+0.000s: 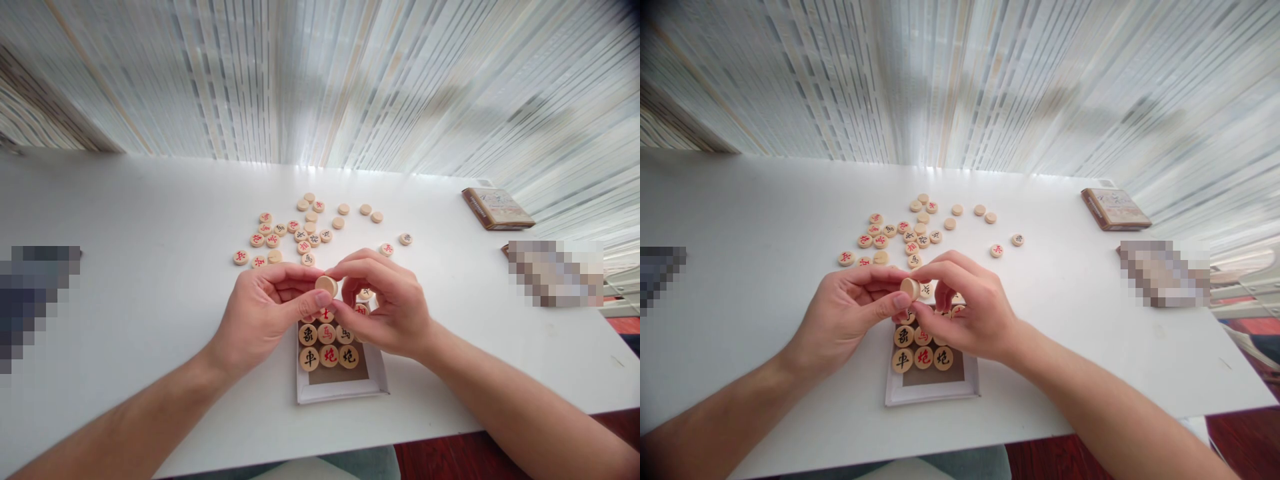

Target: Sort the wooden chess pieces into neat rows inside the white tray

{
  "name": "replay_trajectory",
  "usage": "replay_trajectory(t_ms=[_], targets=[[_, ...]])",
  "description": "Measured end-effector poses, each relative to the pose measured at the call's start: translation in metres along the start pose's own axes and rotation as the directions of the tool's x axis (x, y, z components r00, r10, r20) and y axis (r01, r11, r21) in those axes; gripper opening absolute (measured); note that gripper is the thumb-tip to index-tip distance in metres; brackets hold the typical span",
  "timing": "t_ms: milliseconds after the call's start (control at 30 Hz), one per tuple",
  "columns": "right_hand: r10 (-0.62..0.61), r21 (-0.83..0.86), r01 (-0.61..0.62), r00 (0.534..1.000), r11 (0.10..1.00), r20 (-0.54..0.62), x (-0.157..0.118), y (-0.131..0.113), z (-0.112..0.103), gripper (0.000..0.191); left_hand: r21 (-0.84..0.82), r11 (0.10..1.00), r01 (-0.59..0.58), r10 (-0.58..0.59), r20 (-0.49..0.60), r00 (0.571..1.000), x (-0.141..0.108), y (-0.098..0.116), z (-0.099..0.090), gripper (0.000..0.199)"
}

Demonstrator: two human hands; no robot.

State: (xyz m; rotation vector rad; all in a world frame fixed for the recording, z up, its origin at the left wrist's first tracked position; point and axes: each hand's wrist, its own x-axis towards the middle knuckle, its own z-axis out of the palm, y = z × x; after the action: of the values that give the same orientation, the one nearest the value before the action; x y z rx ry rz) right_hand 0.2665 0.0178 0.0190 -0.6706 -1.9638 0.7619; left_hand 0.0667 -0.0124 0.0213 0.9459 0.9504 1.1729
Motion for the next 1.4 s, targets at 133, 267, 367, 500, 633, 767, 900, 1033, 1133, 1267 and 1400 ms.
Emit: replay_trajectory(t_ms=[133, 267, 367, 500, 633, 767, 900, 1033, 1133, 1267, 1400], targets=[[0.074, 0.103, -0.076, 0.997, 0.992, 0.018, -0.001, 0.000, 0.002, 0.025, 0.028, 1.000, -0.014, 0.015, -0.028, 0.999, -0.001, -0.001, 0.000, 0.022], [0.197, 0.211, -0.202, 0.979, 0.956, 0.047, -0.001, -0.002, 0.002, 0.020, 0.053, 0.998, -0.026, 0.028, -0.040, 0.999, -0.001, -0.002, -0.001, 0.021], [0.322, 0.297, -0.335, 0.942, 0.894, 0.095, 0.000, -0.003, 0.001, 0.017, 0.060, 0.998, -0.023, 0.026, -0.049, 0.998, -0.001, -0.001, -0.002, 0.025], [0.428, 0.395, -0.448, 0.893, 0.802, 0.141, 0.001, -0.003, 0.001, 0.015, 0.083, 0.996, -0.031, 0.036, -0.067, 0.997, -0.002, 0.001, 0.000, 0.025], [0.463, 0.461, -0.483, 0.871, 0.745, 0.163, 0.003, -0.003, 0.001, 0.017, 0.117, 0.992, -0.053, 0.064, -0.099, 0.993, -0.003, 0.002, 0.002, 0.024], [0.496, 0.505, -0.501, 0.854, 0.703, 0.156, 0.006, -0.004, 0.002, 0.024, 0.147, 0.987, -0.059, 0.074, -0.100, 0.992, -0.004, 0.000, 0.002, 0.024], [0.518, 0.521, -0.512, 0.843, 0.683, 0.149, 0.008, -0.005, 0.002, 0.024, 0.158, 0.985, -0.068, 0.082, -0.088, 0.993, -0.005, 0.000, 0.002, 0.022], [0.516, 0.527, -0.514, 0.842, 0.677, 0.157, 0.010, -0.007, 0.001, 0.024, 0.156, 0.986, -0.055, 0.070, -0.091, 0.993, -0.004, 0.000, 0.003, 0.022], [0.529, 0.508, -0.524, 0.835, 0.683, 0.151, 0.009, -0.006, 0.000, 0.025, 0.151, 0.987, -0.059, 0.075, -0.102, 0.992, -0.003, 0.000, 0.004, 0.020], [0.532, 0.518, -0.532, 0.830, 0.670, 0.165, 0.006, -0.003, 0.001, 0.032, 0.160, 0.983, -0.088, 0.105, -0.098, 0.990, -0.002, 0.002, 0.005, 0.017], [0.522, 0.519, -0.529, 0.835, 0.671, 0.175, 0.005, -0.001, 0.002, 0.038, 0.158, 0.981, -0.109, 0.125, -0.094, 0.988, -0.002, 0.002, 0.003, 0.009]])
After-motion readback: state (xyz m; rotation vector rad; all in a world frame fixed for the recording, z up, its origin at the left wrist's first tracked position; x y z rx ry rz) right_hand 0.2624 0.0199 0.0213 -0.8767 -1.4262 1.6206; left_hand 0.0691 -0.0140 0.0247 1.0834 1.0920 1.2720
